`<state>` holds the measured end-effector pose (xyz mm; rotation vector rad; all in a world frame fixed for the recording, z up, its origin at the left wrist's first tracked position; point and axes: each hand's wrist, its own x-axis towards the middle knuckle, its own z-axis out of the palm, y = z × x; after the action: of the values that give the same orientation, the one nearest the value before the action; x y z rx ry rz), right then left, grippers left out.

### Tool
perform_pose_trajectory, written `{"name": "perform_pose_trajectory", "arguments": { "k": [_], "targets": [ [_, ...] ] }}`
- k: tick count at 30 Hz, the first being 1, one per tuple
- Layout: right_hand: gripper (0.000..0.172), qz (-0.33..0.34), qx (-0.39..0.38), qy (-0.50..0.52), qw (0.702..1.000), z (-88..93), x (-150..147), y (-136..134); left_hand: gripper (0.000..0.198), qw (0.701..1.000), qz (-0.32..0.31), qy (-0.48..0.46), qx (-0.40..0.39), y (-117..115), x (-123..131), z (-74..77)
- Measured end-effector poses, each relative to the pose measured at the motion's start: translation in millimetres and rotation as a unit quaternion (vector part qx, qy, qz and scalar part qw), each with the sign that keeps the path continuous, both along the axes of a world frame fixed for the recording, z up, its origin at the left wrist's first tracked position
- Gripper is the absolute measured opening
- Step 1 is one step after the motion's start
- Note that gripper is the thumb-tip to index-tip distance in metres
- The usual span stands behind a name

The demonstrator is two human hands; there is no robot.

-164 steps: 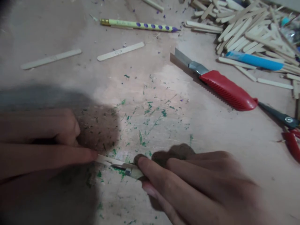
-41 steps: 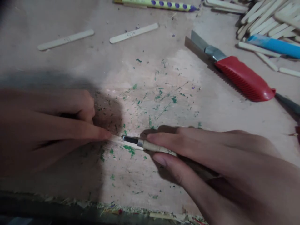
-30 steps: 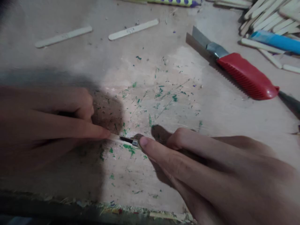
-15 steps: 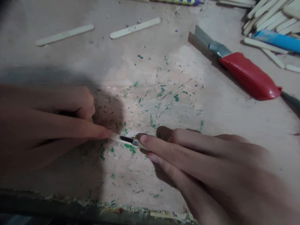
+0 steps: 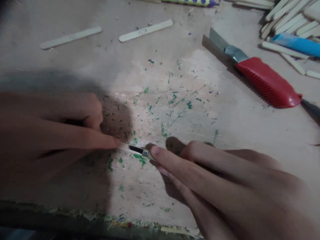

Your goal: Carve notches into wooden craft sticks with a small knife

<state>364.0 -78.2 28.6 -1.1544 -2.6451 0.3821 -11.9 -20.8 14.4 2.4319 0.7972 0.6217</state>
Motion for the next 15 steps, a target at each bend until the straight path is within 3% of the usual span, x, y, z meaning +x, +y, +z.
{"name": "perform_pose_trajectory", "arguments": {
  "k": [7, 11, 15],
  "targets": [
    [0.051, 0.013, 0.005, -0.012, 1.0, -1.6, 5, 2, 0.052, 1.0, -0.014, 0.001, -0.005, 3, 1, -1.6],
    [0.068, 0.044, 0.024, -0.026, 0.998, -2.7, 11, 1, 0.052, 1.0, -0.013, 0.0, -0.002, 1, 1, -1.1],
    [0.079, 0.066, -0.003, -0.017, 0.998, -0.6, 11, 2, 0.055, 0.999, 0.033, 0.032, 0.007, -8, -1, -0.6]
  ]
}}
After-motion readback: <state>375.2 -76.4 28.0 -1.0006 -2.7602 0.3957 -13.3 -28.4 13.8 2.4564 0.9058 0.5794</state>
